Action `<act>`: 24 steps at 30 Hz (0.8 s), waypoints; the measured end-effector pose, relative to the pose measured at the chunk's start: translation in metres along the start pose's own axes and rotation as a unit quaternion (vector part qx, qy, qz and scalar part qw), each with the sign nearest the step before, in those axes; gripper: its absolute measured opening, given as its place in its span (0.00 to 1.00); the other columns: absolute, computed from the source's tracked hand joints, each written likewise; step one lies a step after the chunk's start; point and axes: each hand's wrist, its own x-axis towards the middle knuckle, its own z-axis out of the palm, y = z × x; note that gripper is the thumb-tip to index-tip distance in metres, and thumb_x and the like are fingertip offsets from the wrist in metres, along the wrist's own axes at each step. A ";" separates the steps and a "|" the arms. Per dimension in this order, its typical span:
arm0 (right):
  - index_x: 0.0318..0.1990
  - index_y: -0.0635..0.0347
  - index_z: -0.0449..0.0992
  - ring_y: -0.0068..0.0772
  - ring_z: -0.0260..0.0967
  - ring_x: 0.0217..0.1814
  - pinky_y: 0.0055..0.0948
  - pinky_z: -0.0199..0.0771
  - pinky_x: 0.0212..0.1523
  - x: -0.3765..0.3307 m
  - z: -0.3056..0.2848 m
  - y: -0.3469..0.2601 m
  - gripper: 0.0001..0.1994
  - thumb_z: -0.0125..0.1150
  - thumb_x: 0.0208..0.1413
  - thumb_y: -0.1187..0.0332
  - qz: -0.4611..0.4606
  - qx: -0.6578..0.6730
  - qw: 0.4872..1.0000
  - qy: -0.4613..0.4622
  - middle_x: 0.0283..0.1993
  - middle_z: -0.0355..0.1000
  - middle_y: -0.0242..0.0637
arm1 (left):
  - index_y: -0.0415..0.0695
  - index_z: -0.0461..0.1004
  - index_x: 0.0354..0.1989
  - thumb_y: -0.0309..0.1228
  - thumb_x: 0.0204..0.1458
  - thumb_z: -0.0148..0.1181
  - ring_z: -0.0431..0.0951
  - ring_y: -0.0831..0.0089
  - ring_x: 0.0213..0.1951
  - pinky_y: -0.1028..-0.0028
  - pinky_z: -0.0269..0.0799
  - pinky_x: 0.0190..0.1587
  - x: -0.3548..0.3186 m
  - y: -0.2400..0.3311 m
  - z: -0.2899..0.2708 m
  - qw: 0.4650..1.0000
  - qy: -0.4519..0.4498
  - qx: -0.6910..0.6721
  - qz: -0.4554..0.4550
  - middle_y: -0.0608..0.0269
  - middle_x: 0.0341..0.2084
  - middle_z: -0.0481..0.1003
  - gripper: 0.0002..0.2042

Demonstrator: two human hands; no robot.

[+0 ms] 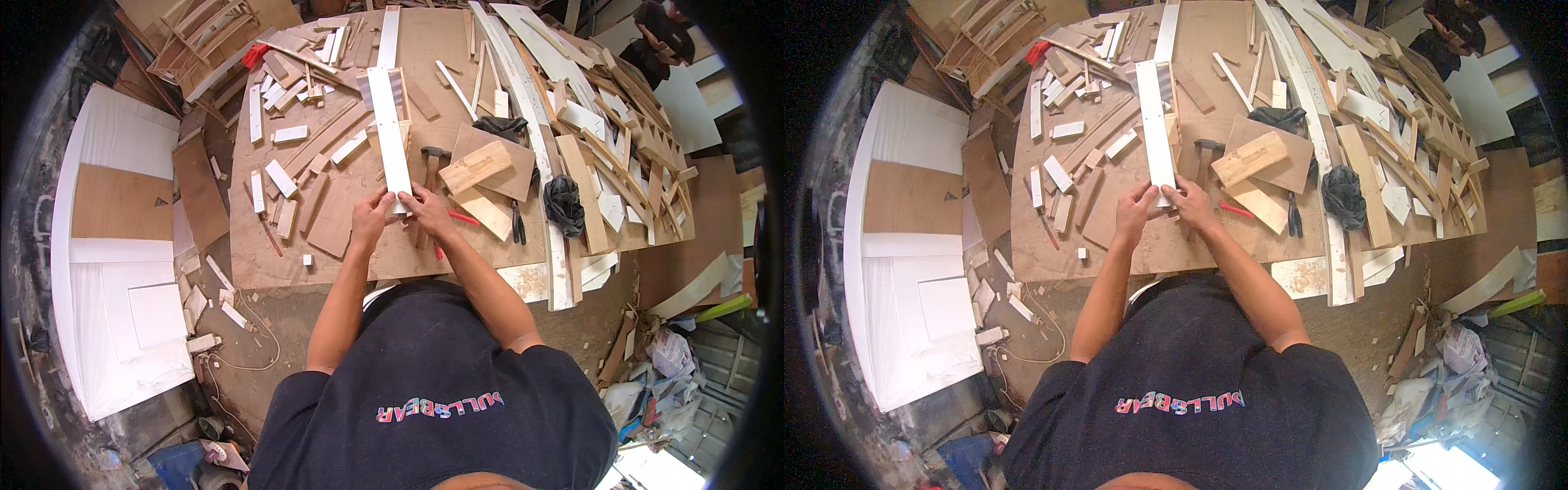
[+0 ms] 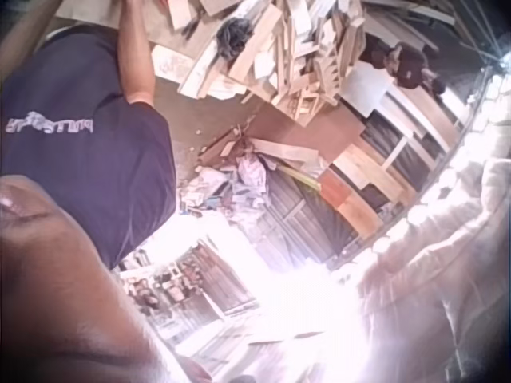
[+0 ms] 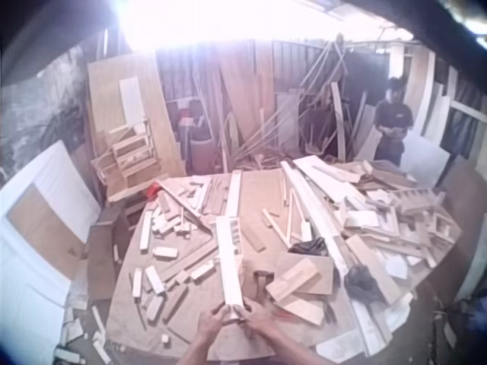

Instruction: The person assembles a small wooden structure by hammering nails into wood pieces, using pliers to pull out a nail, and measuring sections with a tape measure. They then use a hand saw to cut a piece of wood.

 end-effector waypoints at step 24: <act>0.58 0.62 0.78 0.30 0.77 0.52 0.32 0.76 0.53 -0.016 -0.013 -0.006 0.22 0.57 0.68 0.53 0.032 -0.036 0.996 0.076 0.48 0.81 0.41 | 0.37 0.77 0.54 0.34 0.67 0.57 0.81 0.75 0.42 0.72 0.81 0.43 -0.003 -0.003 0.007 0.999 0.019 0.029 0.021 0.61 0.43 0.81 0.14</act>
